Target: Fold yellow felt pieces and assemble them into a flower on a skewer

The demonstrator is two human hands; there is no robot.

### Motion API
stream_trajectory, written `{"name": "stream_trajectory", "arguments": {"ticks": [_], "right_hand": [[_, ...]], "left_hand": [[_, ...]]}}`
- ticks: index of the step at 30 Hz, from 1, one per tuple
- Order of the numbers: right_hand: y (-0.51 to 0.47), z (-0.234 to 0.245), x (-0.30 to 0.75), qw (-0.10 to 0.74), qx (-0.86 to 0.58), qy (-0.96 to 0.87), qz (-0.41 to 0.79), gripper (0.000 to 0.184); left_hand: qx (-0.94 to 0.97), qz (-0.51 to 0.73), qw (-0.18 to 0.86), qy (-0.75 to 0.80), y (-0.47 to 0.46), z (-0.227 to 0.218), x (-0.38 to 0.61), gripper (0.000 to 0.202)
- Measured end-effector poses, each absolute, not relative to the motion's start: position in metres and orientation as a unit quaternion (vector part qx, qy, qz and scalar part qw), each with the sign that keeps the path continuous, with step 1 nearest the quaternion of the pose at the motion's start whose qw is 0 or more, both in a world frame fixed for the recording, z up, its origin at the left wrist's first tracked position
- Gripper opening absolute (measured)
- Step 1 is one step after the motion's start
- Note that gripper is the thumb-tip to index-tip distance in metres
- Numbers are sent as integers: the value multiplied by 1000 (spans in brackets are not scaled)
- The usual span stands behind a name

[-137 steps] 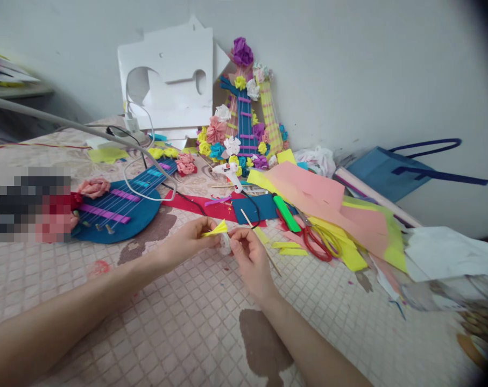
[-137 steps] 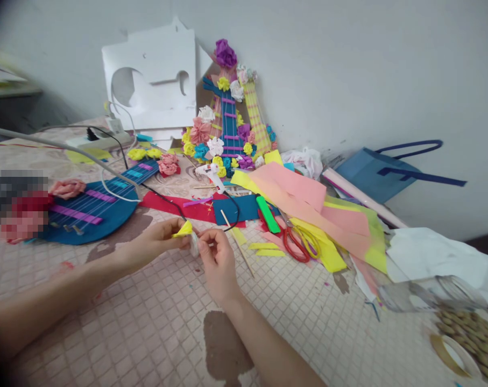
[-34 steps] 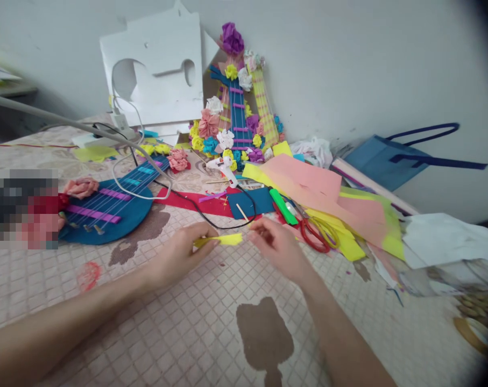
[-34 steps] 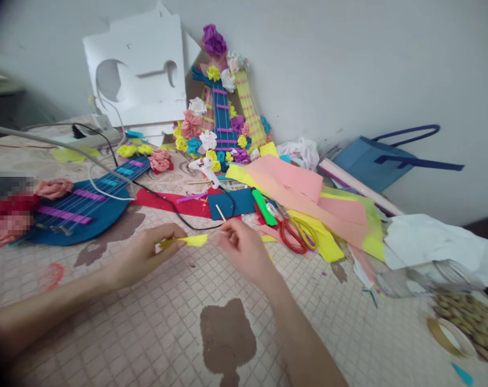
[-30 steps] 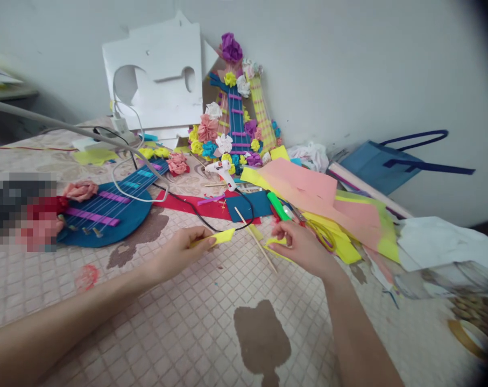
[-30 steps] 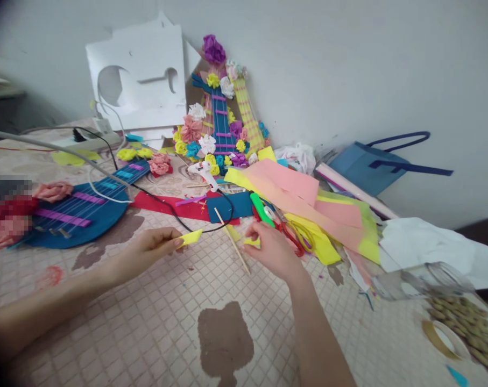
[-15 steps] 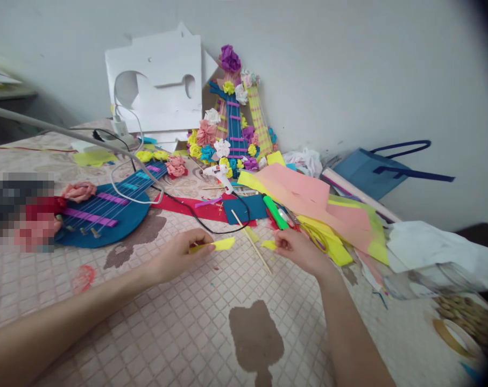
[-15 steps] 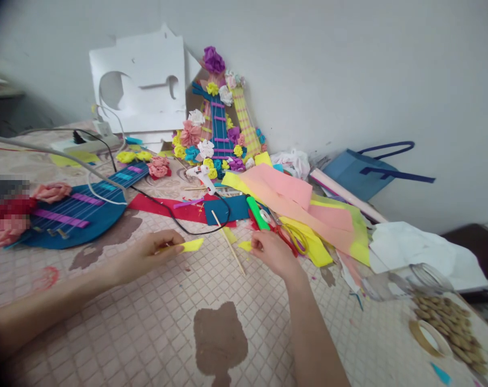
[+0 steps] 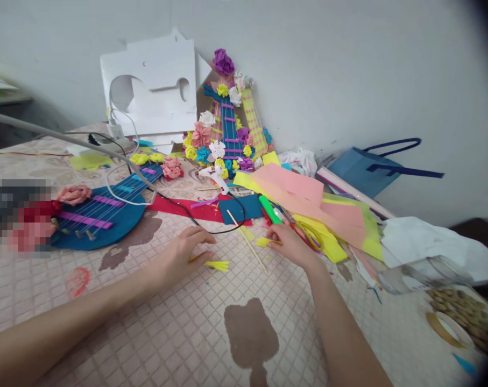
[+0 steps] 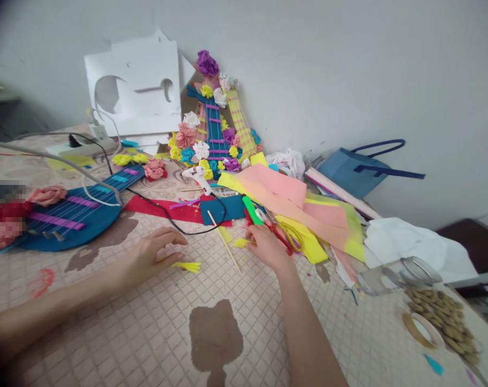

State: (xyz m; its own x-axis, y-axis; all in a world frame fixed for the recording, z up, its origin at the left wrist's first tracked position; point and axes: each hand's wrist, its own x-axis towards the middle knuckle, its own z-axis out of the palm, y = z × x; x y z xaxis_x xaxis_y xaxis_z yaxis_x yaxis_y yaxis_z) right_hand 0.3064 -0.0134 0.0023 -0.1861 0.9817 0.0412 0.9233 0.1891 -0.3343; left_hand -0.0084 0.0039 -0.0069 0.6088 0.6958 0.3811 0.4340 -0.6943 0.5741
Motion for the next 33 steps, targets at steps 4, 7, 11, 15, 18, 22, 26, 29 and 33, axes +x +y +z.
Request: {"name": "stream_trajectory", "arguments": {"ticks": [4,7,11,15,18,22,26,29,33], "right_hand": [[-16,6,306,132,-613,-770,118,9],[-20,12,301,141,-597,-779,128,9],[-27,19,293,159,-579,-788,137,12],[-32,21,301,175,-579,-783,144,11],[-34,19,331,204,-639,-734,107,10],[-35,6,377,212,-738,-641,18,14],[-32,-9,393,182,-774,-607,2,20],[-32,-10,392,170,-781,-601,6,25],[-42,0,395,176,-779,-602,19,21]], "left_hand": [[876,288,236,308,0,6,15,13],[891,263,250,274,4,15,48,13],[887,239,273,285,18,15,97,22],[874,219,310,303,33,8,126,12],[856,217,337,328,41,4,134,12],[839,208,363,349,44,1,145,11],[834,205,360,364,40,-6,160,12],[836,206,343,376,38,-12,166,13],[843,203,323,380,37,-15,165,16]]}}
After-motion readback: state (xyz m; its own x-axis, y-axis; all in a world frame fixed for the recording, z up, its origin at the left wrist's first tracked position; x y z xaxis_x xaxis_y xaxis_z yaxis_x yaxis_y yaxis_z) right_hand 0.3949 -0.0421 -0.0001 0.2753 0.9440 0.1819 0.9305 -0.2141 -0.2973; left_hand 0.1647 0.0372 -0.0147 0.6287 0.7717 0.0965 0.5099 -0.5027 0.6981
